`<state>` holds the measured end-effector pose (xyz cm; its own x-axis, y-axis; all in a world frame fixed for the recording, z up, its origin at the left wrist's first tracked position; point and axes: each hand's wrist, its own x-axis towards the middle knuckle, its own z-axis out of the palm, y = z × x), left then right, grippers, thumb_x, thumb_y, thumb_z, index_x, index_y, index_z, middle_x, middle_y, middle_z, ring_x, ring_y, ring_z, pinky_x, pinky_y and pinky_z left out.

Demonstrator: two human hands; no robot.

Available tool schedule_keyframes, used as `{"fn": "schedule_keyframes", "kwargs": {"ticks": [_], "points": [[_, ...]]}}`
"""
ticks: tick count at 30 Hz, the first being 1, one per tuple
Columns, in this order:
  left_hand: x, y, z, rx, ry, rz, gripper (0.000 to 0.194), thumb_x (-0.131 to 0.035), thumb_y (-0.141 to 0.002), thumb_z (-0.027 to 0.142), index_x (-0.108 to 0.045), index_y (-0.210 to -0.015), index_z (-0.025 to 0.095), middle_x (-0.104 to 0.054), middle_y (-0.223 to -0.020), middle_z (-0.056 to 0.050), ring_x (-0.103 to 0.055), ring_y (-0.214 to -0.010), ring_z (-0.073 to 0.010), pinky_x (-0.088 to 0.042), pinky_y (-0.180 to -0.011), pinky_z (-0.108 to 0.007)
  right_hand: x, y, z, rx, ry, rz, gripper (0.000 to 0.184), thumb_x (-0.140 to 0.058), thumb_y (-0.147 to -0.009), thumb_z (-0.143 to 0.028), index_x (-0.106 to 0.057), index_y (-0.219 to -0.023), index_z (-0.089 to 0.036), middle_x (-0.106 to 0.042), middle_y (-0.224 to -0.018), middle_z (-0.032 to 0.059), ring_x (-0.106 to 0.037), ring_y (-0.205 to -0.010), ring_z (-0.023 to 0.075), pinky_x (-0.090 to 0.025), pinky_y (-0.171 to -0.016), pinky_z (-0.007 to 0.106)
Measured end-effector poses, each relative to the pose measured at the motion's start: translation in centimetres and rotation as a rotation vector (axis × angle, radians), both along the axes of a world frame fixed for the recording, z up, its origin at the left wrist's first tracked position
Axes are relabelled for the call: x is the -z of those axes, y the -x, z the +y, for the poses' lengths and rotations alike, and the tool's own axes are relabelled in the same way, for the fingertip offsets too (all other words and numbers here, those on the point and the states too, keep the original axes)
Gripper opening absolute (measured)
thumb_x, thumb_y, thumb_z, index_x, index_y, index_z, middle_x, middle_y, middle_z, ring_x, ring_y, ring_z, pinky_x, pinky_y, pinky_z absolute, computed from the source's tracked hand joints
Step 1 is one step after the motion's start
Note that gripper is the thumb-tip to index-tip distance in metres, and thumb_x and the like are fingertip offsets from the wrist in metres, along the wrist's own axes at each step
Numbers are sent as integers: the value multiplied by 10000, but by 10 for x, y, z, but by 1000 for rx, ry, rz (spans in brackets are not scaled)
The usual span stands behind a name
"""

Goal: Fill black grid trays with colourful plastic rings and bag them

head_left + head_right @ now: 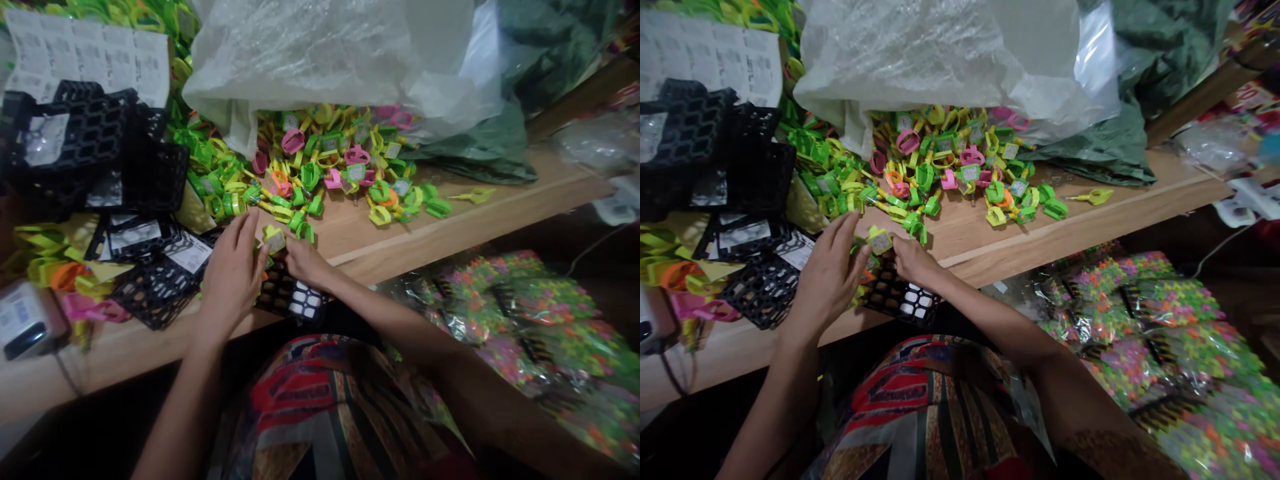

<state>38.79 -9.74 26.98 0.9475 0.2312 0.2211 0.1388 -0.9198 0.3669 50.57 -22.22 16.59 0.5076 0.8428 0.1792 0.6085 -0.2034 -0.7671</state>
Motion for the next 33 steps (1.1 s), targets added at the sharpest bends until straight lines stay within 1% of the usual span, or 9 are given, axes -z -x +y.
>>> {"fn": "schedule_keyframes", "kwargs": {"ticks": [3,5,8,12,18,22,26,29,33], "points": [[-2,0,-1,54,-88,47,623,-403,-1035,479,-333,-1578,181,-246,-1692,-158,-261,-1551,-357,-306,-1228,-560,2,-1,4,-107,0,-102,383,-444,-800,-1,-544,-1142,-142,-626,-936,78,-572,-841,214,-491,-772,315],[-3,0,-4,54,-154,108,569,-404,-1035,448,-398,-1550,205,-306,-1678,-115,-256,-1551,-376,-281,-1224,-606,-2,-3,5,-125,30,-196,317,-459,-819,-2,-577,-1078,-142,-621,-922,81,-558,-852,217,-484,-790,325],[-4,-3,-8,-7,-187,167,498,-371,-1043,377,-481,-1495,200,-476,-1586,-93,-324,-1524,-363,-288,-1216,-613,-13,-1,-6,-60,54,-388,217,-459,-931,-48,-636,-1017,-141,-621,-924,95,-543,-901,234,-464,-846,352],[-4,-2,-6,-73,-122,85,534,-387,-1043,438,-452,-1510,187,-402,-1629,-124,-294,-1539,-363,-248,-1233,-627,-20,12,-44,124,146,-507,229,-521,-1050,-315,-688,-1147,-192,-640,-957,97,-557,-919,241,-448,-831,345],[-11,28,7,-153,46,-158,481,-395,-1054,448,-508,-1462,222,-388,-1631,-137,-247,-1566,-317,-221,-1259,-605,-11,5,-95,340,215,-352,271,-529,-1047,-372,-707,-947,-195,-654,-936,79,-612,-901,226,-452,-772,306],[-11,48,5,-183,125,-237,428,-376,-1069,404,-545,-1427,242,-406,-1625,-109,-278,-1559,-261,-280,-1271,-512,-12,-9,-97,439,163,-275,264,-520,-1047,-410,-688,-1089,-211,-700,-991,67,-642,-896,224,-445,-753,304],[-2,54,1,-203,154,-272,443,-345,-1078,391,-475,-1486,280,-362,-1654,-76,-251,-1569,-244,-259,-1281,-509,-16,-18,-88,456,277,-279,258,-561,-1015,-425,-692,-1118,-229,-712,-1031,88,-643,-923,254,-441,-748,321],[6,50,2,-105,70,-176,510,-344,-1070,450,-418,-1534,251,-296,-1684,-98,-180,-1587,-278,-246,-1275,-543,-15,-21,-89,481,260,-229,205,-584,-979,-383,-683,-959,-205,-700,-957,94,-635,-872,249,-448,-739,328],[11,40,4,-66,-127,46,545,-342,-1063,475,-421,-1545,232,-357,-1658,-79,-227,-1569,-330,-257,-1248,-595,-14,-9,-86,473,3,98,338,-666,-894,-378,-611,-1158,-175,-689,-870,52,-636,-747,209,-491,-697,316]]}}
